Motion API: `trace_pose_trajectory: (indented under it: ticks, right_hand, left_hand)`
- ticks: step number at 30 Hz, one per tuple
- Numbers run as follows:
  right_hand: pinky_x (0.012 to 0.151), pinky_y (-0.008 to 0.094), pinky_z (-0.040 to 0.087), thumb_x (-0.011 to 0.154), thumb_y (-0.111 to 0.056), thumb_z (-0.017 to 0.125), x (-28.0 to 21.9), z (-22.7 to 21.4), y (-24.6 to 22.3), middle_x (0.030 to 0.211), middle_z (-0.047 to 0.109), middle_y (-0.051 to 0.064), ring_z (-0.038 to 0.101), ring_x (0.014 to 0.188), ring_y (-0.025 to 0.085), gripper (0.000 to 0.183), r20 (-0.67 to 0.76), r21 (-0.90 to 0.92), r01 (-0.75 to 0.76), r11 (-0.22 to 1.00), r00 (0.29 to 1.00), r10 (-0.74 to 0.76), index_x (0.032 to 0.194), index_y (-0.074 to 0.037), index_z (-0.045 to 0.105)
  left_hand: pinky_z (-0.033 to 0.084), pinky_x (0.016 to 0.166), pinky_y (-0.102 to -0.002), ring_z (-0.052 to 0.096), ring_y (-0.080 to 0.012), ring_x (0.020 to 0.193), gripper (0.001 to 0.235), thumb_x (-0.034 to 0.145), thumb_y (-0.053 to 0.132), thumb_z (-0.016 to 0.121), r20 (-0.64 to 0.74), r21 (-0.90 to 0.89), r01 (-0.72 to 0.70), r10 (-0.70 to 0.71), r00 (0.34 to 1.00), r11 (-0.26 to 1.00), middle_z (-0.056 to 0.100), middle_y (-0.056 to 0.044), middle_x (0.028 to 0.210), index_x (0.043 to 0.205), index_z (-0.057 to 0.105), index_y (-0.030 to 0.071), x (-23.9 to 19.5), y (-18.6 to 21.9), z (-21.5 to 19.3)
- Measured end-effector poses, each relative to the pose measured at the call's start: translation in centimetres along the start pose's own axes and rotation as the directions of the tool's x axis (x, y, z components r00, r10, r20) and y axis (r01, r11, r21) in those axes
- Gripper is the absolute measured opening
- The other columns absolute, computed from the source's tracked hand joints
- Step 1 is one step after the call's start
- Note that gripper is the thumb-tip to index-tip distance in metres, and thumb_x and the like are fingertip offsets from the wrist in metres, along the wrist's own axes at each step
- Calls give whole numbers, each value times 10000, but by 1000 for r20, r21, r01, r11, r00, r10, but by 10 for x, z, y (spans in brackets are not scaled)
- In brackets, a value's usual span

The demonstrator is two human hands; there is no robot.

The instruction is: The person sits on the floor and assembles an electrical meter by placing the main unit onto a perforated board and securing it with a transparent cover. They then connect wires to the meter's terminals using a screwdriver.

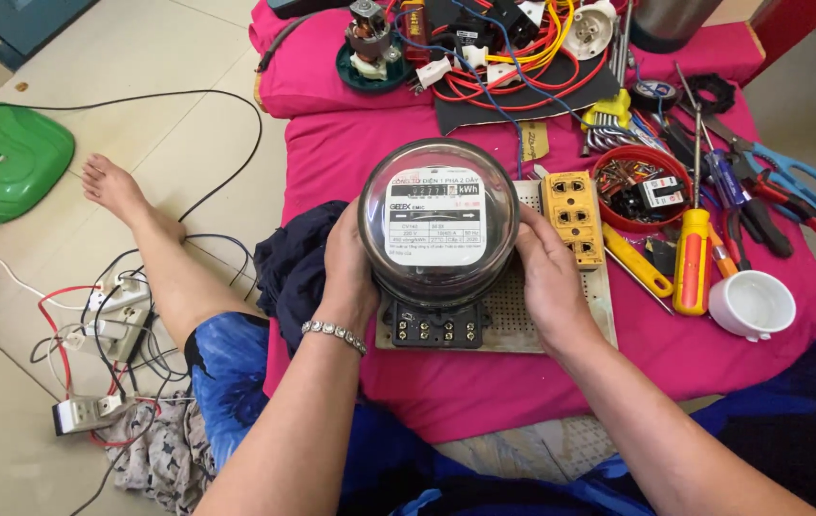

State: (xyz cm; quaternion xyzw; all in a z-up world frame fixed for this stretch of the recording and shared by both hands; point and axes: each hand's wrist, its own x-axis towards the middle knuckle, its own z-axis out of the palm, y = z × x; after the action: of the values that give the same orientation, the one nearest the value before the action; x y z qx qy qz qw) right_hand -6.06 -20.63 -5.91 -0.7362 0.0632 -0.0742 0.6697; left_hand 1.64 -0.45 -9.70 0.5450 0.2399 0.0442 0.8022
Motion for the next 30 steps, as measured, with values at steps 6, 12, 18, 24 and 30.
trace_pose_trajectory:
  ticks: [6,12,18,24,30]
  right_hand:
    - [1188,546,341,1094,-162,457,8,0,9,1414,593,215,487,1405,387,365,-19,12,-14,1000,1000,15,1427,-89,588]
    - [1142,498,425,1061,-141,492,9,-5,1,1334,662,157,591,1300,285,357,-19,152,-124,981,992,128,1388,-105,631]
    - [1141,500,436,1050,-159,506,9,-6,-5,1400,624,175,560,1343,304,400,-4,171,-214,962,976,218,1434,-76,584]
    - [1135,567,430,1030,-92,506,1,-9,-49,1452,534,270,516,1376,419,493,2,-10,-280,960,960,280,1516,-28,450]
    - [1091,616,421,1074,-239,473,6,-5,-67,1437,519,337,484,1374,492,515,-21,60,-246,968,969,247,1495,55,438]
  left_hand:
    - [547,901,-375,654,-185,971,230,827,281,780,-37,-16,40,-41,999,999,743,-120,948,945,807,85,14,-8,1]
    - [580,803,-384,697,-231,879,243,778,222,829,0,-46,90,-90,996,995,727,-143,874,937,790,43,-1,8,3]
    - [461,1064,-461,538,-237,1162,442,1029,413,551,26,41,-16,15,1000,999,652,-175,1225,1240,691,51,-58,19,-9]
    - [505,1061,-510,627,-411,1273,542,1030,431,457,-13,371,93,-95,995,924,680,-247,1329,1351,659,44,-132,52,-25]
    - [394,1172,-489,478,-425,1430,719,1017,582,321,67,376,224,-267,961,899,563,-194,1516,1480,567,90,-141,79,-18]
